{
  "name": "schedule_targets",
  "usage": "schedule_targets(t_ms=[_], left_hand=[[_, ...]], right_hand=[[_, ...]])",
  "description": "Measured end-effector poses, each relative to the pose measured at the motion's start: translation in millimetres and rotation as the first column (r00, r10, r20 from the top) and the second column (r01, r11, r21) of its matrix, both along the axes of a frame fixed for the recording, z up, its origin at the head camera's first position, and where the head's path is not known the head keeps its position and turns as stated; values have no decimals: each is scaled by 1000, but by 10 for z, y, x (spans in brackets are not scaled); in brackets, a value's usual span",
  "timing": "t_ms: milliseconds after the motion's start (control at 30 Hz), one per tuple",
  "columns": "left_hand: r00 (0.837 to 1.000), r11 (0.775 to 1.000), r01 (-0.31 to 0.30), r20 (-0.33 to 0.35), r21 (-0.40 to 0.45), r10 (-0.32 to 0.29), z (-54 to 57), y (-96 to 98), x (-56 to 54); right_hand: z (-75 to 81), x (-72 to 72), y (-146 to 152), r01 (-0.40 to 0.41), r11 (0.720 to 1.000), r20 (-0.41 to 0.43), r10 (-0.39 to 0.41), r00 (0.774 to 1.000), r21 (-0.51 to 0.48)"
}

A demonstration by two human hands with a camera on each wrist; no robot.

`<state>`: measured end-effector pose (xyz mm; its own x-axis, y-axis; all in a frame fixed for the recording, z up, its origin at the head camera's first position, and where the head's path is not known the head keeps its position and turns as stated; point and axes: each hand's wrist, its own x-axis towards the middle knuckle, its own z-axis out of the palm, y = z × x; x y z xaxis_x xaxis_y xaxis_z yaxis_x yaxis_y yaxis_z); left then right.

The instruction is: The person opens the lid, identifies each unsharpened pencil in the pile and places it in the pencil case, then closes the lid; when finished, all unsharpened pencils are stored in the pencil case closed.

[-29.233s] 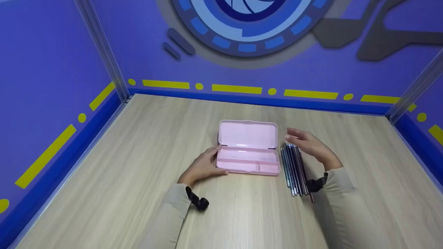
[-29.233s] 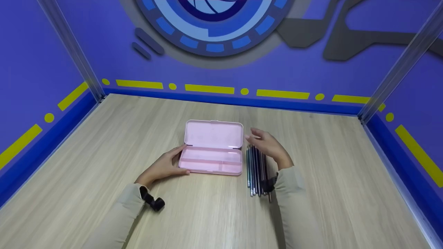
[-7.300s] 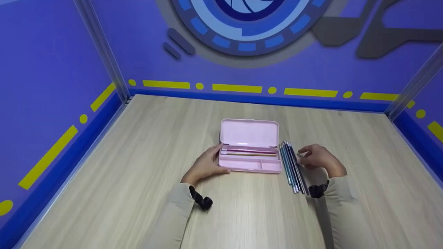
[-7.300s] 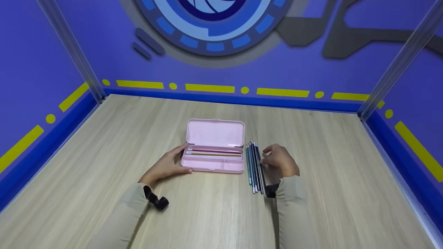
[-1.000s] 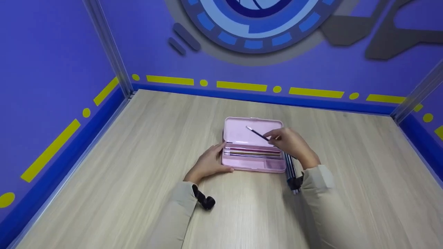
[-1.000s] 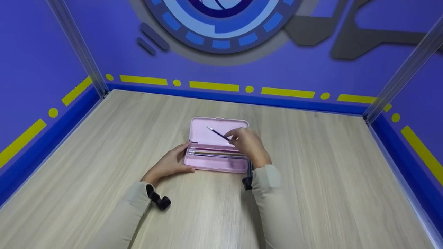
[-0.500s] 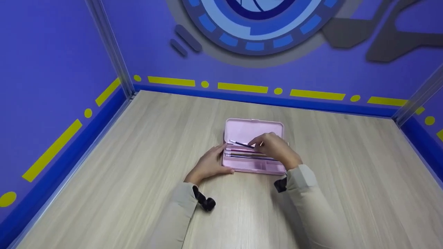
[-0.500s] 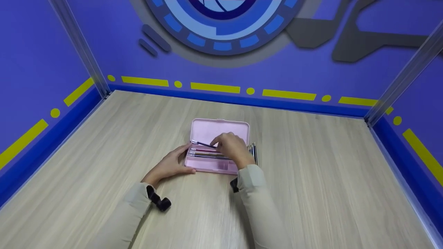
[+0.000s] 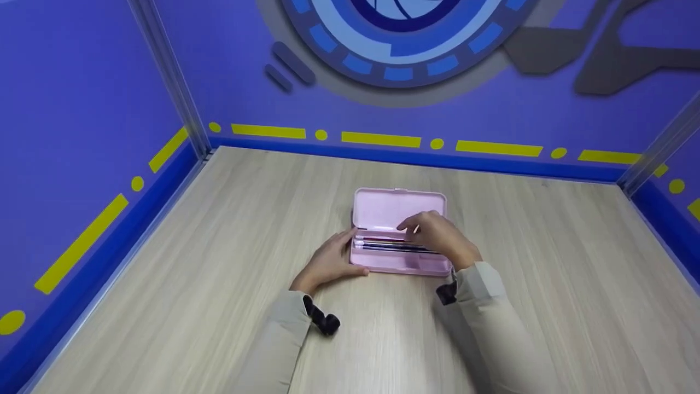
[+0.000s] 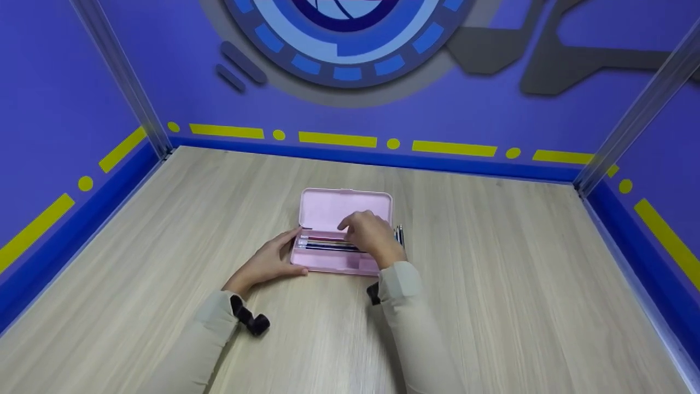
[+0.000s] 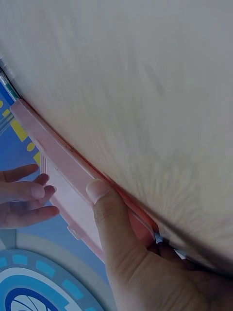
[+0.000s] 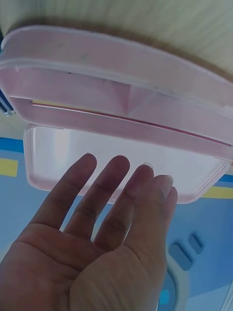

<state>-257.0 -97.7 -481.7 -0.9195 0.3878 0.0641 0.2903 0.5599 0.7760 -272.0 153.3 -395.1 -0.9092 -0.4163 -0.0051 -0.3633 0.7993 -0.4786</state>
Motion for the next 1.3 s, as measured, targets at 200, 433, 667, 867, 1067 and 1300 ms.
schedule_targets(t_ms=[200, 433, 667, 867, 1067, 1300], left_hand=[[1000, 1000, 1, 4, 2, -1, -7, 2, -1], [1000, 1000, 6, 2, 6, -6, 8, 15, -33], [1000, 1000, 11, -12, 4, -11, 17, 15, -46], [1000, 1000, 2, 4, -10, -2, -24, -17, 2], [1000, 1000, 2, 10, -2, -2, -17, -4, -5], [1000, 1000, -4, 15, 0, 4, -31, 7, -8]], right_hand=[[45, 39, 204, 47, 999, 27, -47, 999, 15], [37, 83, 650, 117, 993, 49, -116, 992, -28], [-66, 147, 1006, 254, 967, 173, -248, 953, -14], [-202, 187, 1079, 287, 958, 313, -281, 907, 29], [-277, 188, 1079, 325, 945, 341, -318, 885, 39], [-288, 170, 1072, 354, 934, 357, -346, 867, 47]])
